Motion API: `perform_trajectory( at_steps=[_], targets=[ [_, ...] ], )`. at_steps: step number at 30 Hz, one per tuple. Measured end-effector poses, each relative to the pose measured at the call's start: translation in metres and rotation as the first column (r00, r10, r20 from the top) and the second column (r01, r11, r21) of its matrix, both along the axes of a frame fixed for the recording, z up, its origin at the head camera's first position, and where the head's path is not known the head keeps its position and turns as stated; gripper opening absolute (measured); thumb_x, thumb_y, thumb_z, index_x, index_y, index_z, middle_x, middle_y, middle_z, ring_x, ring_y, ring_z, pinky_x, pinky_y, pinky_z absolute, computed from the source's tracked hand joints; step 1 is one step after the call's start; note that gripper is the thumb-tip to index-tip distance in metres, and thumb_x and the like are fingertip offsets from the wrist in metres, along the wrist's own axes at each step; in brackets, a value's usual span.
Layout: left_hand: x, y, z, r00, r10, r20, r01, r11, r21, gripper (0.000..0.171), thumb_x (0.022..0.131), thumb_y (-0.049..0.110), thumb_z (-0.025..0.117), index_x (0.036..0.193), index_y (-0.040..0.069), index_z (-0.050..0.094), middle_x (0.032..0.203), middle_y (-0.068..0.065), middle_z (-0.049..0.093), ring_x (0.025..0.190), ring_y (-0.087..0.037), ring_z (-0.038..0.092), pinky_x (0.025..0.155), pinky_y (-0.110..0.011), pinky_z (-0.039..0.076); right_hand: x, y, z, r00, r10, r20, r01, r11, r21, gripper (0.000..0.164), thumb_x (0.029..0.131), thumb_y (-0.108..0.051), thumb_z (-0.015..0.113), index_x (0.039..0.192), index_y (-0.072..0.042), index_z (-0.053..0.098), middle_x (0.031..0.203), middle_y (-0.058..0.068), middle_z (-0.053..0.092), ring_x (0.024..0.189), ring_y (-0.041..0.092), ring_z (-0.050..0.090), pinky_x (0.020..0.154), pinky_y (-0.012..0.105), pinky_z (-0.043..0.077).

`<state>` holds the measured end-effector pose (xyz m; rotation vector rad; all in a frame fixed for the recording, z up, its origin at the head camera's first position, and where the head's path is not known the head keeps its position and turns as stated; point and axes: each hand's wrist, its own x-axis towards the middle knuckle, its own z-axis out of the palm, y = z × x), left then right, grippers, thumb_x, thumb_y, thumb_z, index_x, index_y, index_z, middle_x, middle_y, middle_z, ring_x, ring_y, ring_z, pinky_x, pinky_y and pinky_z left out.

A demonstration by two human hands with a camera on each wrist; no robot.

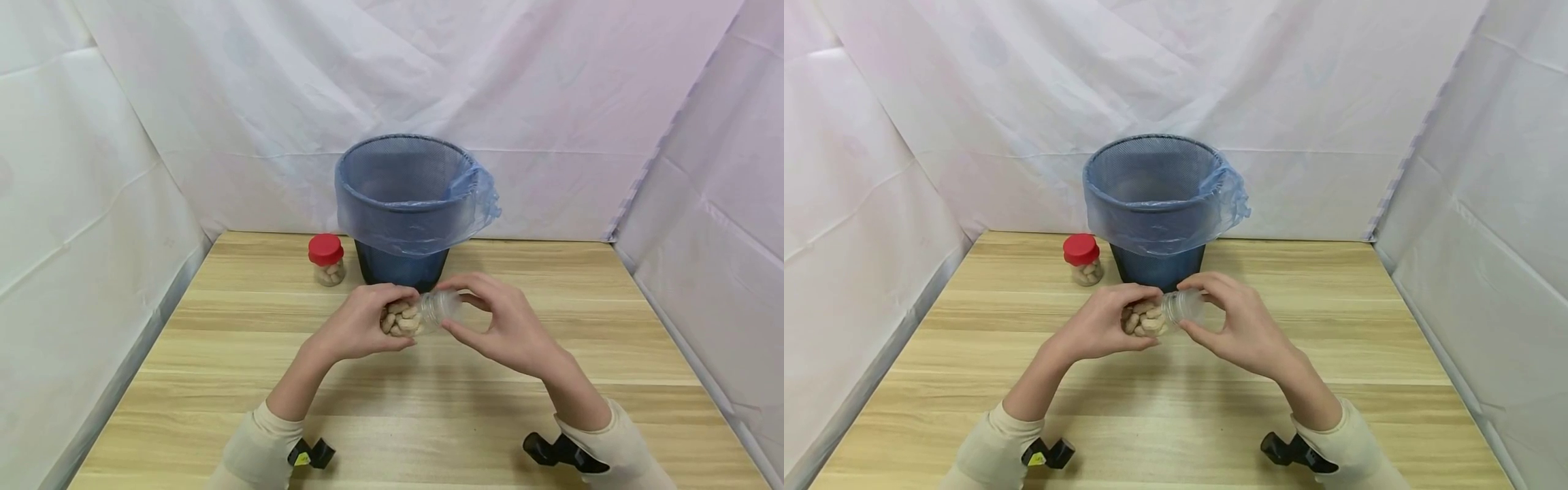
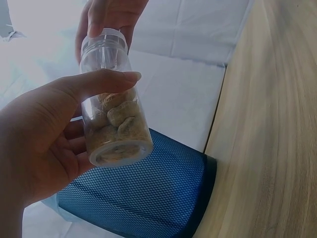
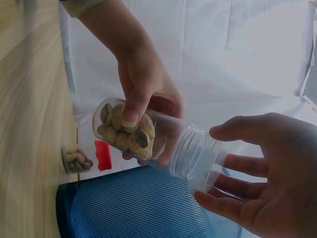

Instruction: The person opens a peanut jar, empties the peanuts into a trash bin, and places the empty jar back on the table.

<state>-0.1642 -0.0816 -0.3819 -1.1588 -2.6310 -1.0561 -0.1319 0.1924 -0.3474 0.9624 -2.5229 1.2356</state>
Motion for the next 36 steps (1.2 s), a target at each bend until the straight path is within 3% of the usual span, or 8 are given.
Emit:
perform_trajectory(
  at_steps=[14,22,36],
  targets=[
    [-0.002,-0.007,0.003,0.999,0.036,0.01,-0.036,0.997,0.071,0.057,0.078,0.022,0.099,0.128,0.01,0.075,0.117,0.002,0.077,0.104,-0.011,0.07,0.095,-0.032,0.061,-0.004,0.013,0.006,1.0,-0.021,0.012,0.022,0.998,-0.063,0.054,0.087,0.003,0.087,0.135,-0.014,0.069,0.133,-0.001,0.071,0.124,0.012,0.068,0.103,0.026,0.058],
    [-0.003,-0.01,0.005,0.999,0.038,0.002,-0.038,0.996,0.084,0.056,0.079,0.022,0.098,0.128,0.01,0.075,0.116,0.002,0.077,0.104,-0.01,0.07,0.095,-0.031,0.06,-0.007,0.015,0.007,0.999,-0.035,0.015,0.036,0.997,-0.065,0.054,0.086,0.004,0.087,0.135,-0.01,0.069,0.133,0.001,0.071,0.124,0.009,0.067,0.103,0.026,0.058],
    [-0.004,-0.012,0.007,0.997,0.075,0.023,-0.077,0.99,0.122,0.06,0.077,0.02,0.099,0.131,0.01,0.074,0.121,0.0,0.077,0.11,-0.014,0.071,0.1,-0.035,0.06,-0.015,0.019,0.003,0.998,-0.052,0.039,0.055,0.995,-0.084,0.047,0.093,-0.004,0.083,0.137,-0.015,0.071,0.135,0.0,0.069,0.124,0.006,0.067,0.1,0.033,0.06]
  ],
)
